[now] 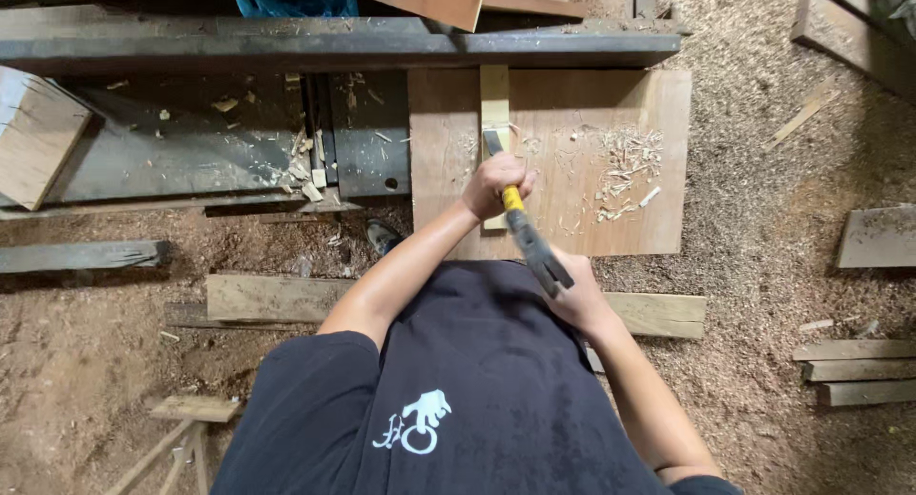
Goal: The person uses a chisel and hammer to carve a groove into a small wooden plank. They repeatedly strike the chisel to remove wood shavings along a marked line on the plank.
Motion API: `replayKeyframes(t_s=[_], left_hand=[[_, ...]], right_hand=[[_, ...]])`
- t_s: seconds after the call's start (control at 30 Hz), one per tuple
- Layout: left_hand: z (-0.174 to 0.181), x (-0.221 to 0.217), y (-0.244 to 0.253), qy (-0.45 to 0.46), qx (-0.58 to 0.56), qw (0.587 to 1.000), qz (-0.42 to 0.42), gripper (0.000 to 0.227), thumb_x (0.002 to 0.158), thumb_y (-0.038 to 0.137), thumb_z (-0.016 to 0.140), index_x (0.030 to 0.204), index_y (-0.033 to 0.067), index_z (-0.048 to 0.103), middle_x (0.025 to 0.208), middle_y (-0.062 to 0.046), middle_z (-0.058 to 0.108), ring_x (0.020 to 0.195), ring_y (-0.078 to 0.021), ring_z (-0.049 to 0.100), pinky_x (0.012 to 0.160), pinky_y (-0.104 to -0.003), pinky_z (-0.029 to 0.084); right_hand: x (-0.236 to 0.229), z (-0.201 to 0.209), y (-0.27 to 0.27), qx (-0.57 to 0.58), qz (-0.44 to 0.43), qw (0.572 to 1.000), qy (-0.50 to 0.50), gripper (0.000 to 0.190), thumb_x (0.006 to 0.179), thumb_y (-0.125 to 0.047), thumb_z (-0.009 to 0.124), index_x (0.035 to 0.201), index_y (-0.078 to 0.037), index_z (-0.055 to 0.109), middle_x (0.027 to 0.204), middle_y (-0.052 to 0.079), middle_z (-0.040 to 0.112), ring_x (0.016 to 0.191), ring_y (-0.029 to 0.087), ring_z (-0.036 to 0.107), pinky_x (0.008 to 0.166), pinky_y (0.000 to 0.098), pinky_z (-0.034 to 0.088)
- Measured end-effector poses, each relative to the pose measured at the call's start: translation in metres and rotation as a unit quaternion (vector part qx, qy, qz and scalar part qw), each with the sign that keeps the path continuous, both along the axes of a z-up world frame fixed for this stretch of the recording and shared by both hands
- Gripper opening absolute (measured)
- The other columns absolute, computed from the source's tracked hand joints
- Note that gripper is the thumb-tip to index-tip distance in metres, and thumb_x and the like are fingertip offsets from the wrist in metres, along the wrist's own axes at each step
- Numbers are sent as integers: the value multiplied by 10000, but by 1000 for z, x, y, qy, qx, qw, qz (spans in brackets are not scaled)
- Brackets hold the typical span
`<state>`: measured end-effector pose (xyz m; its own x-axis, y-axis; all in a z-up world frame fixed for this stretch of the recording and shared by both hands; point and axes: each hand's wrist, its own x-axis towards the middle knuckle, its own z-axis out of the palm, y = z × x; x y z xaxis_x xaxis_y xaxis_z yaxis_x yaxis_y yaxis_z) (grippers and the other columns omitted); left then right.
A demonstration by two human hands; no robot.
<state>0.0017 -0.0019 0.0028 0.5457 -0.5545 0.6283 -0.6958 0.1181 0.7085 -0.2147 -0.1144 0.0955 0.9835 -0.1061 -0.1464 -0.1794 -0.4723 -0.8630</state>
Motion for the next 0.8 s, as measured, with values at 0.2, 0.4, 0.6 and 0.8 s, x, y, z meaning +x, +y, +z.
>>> replayKeyframes(t_s=[0.2, 0.4, 0.6, 0.8], left_hand=[[-5, 2, 4, 1, 1, 1000, -13, 324, 827, 44, 727, 638, 72, 466, 646, -82, 523, 637, -271, 560, 630, -385, 449], [-8, 13, 3, 10, -10, 1000, -18, 304, 873, 44, 717, 674, 57, 488, 675, -100, 544, 661, -292, 571, 656, -394, 478], [-9, 7, 1, 1, 3, 1000, -7, 319, 851, 54, 713, 639, 74, 474, 646, -98, 527, 638, -293, 565, 639, -397, 469], [-14, 2, 3, -5, -3, 1000, 5, 364, 870, 39, 720, 628, 67, 450, 639, -104, 483, 627, -306, 535, 617, -413, 427]], right_hand=[[-8, -16, 1, -15, 46, 985, -166, 59, 841, -69, 686, 872, -109, 657, 676, 110, 636, 583, 249, 647, 574, 355, 493], [1, 2, 6, -13, 64, 991, -114, 201, 834, -90, 689, 1025, -43, 646, 760, 169, 653, 655, 311, 677, 620, 376, 522], [9, 0, 7, -51, 17, 997, -49, 188, 834, -120, 746, 924, -41, 601, 741, 179, 625, 632, 337, 648, 603, 387, 516], [7, -13, 9, -136, 19, 991, -8, 350, 815, -182, 835, 845, 0, 538, 700, 222, 590, 674, 425, 604, 585, 426, 481]])
